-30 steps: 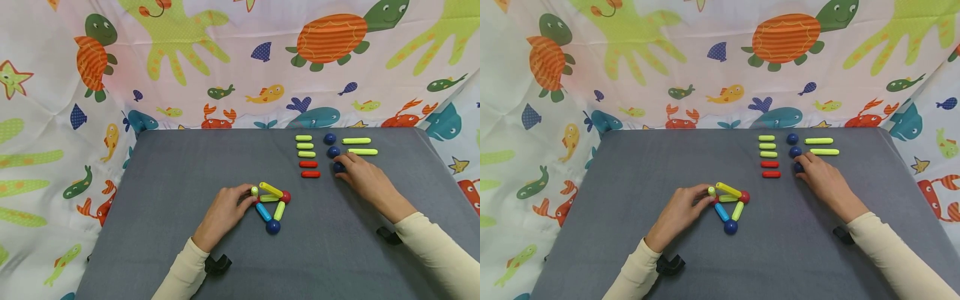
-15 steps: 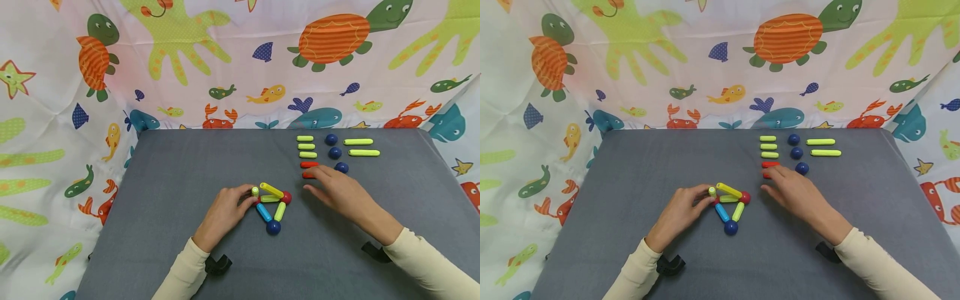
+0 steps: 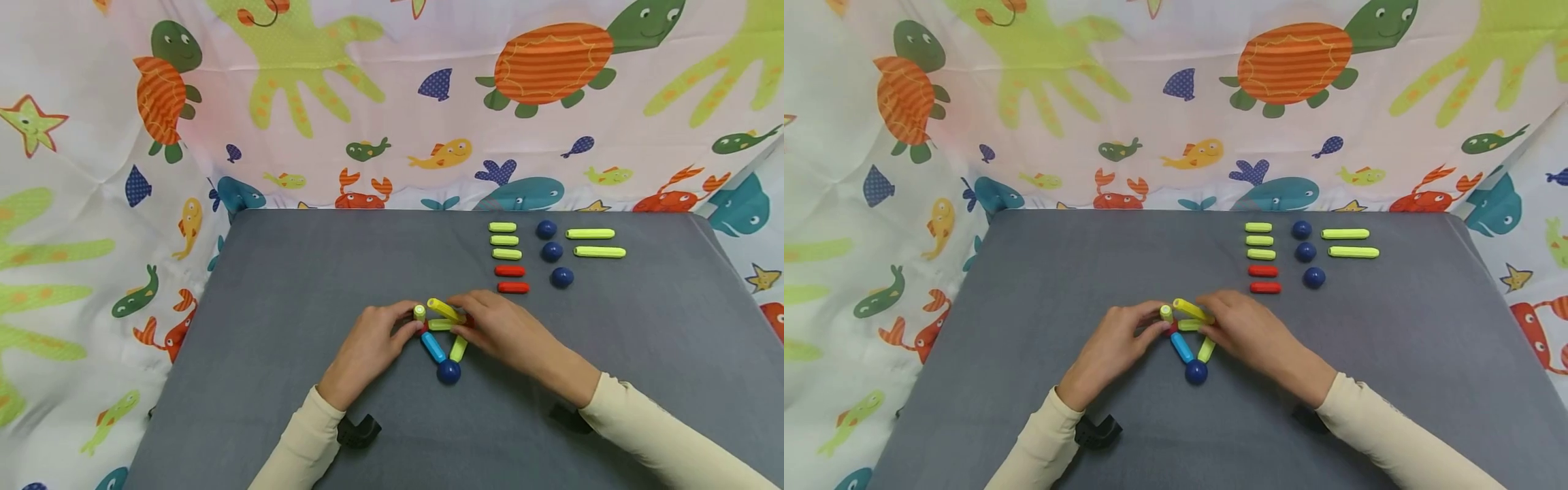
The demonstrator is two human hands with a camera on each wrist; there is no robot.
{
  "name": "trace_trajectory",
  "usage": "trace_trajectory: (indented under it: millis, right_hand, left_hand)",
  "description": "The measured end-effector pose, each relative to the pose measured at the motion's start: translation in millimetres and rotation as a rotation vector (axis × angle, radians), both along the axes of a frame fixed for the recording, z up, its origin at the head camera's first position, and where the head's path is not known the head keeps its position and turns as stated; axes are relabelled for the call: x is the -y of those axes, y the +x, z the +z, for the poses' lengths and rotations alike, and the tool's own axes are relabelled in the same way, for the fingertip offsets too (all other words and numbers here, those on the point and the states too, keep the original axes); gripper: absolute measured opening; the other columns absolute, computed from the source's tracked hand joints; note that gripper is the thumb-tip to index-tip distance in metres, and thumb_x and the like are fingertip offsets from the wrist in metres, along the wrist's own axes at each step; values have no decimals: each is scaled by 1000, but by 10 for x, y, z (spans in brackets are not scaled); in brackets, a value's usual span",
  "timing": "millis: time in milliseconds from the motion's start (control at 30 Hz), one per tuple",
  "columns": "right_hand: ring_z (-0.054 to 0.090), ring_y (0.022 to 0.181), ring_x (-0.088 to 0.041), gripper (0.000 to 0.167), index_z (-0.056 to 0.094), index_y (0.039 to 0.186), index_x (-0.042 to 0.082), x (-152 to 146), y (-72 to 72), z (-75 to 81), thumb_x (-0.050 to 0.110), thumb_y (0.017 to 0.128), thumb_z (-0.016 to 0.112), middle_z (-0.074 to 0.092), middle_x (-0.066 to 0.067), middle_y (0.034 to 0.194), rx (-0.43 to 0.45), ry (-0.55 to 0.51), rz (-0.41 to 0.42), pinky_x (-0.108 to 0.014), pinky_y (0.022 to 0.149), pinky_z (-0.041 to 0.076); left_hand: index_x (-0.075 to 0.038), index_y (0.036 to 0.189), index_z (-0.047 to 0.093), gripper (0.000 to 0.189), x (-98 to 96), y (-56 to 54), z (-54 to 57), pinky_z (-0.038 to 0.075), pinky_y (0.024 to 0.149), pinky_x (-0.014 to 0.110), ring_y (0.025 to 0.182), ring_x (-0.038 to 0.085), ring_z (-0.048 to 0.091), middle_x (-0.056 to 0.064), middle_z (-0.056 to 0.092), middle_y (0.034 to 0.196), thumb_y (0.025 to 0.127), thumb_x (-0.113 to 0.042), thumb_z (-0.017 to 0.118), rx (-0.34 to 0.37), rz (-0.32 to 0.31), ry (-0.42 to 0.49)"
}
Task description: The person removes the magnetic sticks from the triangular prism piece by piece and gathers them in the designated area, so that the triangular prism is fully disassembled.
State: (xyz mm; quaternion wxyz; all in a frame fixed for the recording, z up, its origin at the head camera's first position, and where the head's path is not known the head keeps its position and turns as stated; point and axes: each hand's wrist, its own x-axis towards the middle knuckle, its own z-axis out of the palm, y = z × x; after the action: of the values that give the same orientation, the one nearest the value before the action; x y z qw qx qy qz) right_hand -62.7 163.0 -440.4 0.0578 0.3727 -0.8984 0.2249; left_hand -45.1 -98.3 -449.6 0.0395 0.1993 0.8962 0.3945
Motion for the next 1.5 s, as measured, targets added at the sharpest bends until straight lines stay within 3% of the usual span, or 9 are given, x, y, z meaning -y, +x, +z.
trace_trajectory:
  millis: [267,567,1133,1500]
  right_hand:
    - [63,92,-18,36,73,118,9,52,10,-23,18,88,90,71,-3,106,-19,33,-69,-36,77,60]
    - [65,87,-14,36,72,119,6,17,12,-39,17,89,89,72,-8,106,50,-17,-100,-34,74,61]
    - [70,86,-7,28,70,111,13,-88,48,-64,18,90,88,73,5,97,94,-138,-140,-33,75,63]
    - [75,89,-23,37,70,119,3,-257,39,15,4,86,88,75,-8,107,6,-161,-172,-43,78,64]
  left_hand:
    - [-16,126,76,25,6,6,-3,61,87,34,102,12,75,-2,79,116,103,-23,72,-21,7,5]
    - [-16,123,76,22,6,-1,-5,61,86,34,99,10,74,-3,79,112,103,-24,72,-11,5,-4]
    - [-15,121,76,20,2,-2,8,61,87,35,98,9,73,-3,78,111,103,-25,71,-2,6,-7]
    - [-17,118,76,18,-9,10,22,60,86,33,93,6,71,-4,78,110,102,-24,73,-4,13,-23]
